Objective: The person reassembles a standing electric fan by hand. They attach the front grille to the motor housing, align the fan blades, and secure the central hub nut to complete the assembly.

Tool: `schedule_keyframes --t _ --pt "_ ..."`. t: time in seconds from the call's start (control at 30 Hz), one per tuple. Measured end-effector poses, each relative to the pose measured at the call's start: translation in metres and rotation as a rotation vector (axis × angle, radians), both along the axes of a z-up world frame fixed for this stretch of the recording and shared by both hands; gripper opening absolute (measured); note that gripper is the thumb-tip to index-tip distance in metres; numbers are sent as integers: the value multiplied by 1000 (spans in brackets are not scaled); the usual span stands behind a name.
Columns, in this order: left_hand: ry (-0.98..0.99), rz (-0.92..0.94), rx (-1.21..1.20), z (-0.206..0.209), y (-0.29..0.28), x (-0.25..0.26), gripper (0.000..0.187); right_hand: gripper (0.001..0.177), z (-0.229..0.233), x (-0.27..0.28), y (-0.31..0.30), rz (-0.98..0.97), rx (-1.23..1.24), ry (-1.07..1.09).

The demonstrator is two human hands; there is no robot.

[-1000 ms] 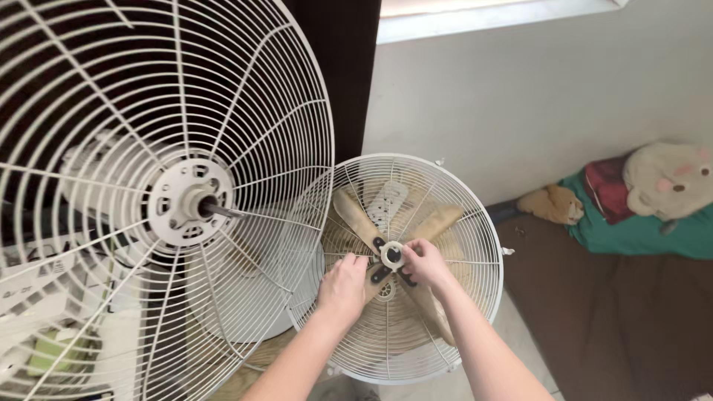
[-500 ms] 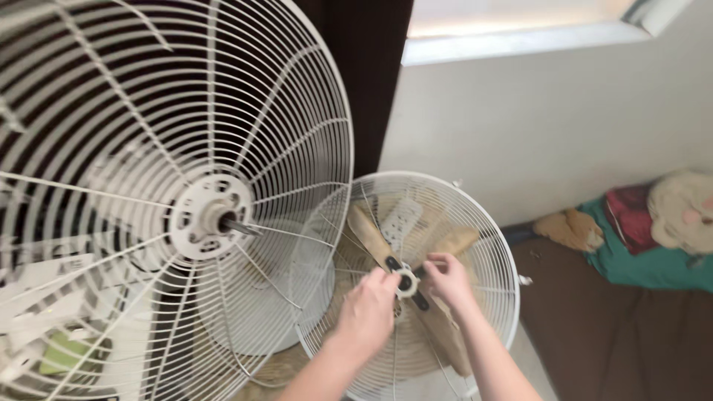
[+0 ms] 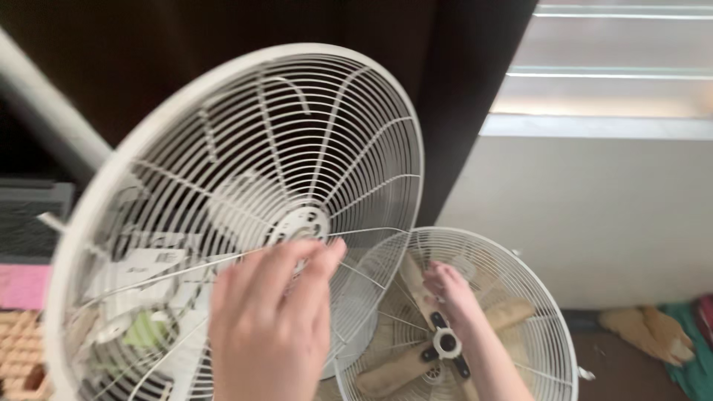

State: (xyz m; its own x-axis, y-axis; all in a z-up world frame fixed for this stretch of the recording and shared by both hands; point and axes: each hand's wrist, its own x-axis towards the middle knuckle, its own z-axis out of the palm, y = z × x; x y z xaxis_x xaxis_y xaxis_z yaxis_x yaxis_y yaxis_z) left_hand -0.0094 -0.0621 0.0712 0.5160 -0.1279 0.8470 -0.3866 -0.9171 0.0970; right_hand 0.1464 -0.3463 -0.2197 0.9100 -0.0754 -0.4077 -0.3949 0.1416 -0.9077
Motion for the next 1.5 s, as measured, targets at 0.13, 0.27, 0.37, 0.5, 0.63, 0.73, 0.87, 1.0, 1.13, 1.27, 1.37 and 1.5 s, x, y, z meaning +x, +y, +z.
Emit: schedule_keyframes --t 0.13,0.27,0.37,0.5,0.63,0.73,0.87,1.0,1.13,1.27,1.37,1.5 --pt "49 -3 56 20 15 11 31 52 -15 6 40 80 103 113" --pt "72 22 191 25 20 27 31 54 -22 0 69 148 157 205" --pt "51 54 276 29 22 30 29 55 -24 -4 79 137 206 241" --pt "103 138 452 38 24 38 26 55 -35 -8 86 169 256 257" --pt "65 187 582 51 27 55 8 53 -43 -11 98 151 353 278" --pt "-64 263 678 59 30 66 12 53 -43 -13 104 120 432 285" --pt "-98 307 745 63 36 74 16 51 -38 -16 110 87 519 296" --pt "-97 358 791 63 36 74 21 51 -27 -15 115 80 527 330" --pt "-112 412 860 69 42 73 30 50 -29 -20 115 115 538 290" --pt "-100 459 936 70 51 67 32 55 -50 -27 115 138 600 295" --pt "-130 482 973 69 55 63 34 55 -62 -30 115 95 579 310" --pt "-161 533 1030 70 57 56 30 58 -63 -34 118 111 511 278"
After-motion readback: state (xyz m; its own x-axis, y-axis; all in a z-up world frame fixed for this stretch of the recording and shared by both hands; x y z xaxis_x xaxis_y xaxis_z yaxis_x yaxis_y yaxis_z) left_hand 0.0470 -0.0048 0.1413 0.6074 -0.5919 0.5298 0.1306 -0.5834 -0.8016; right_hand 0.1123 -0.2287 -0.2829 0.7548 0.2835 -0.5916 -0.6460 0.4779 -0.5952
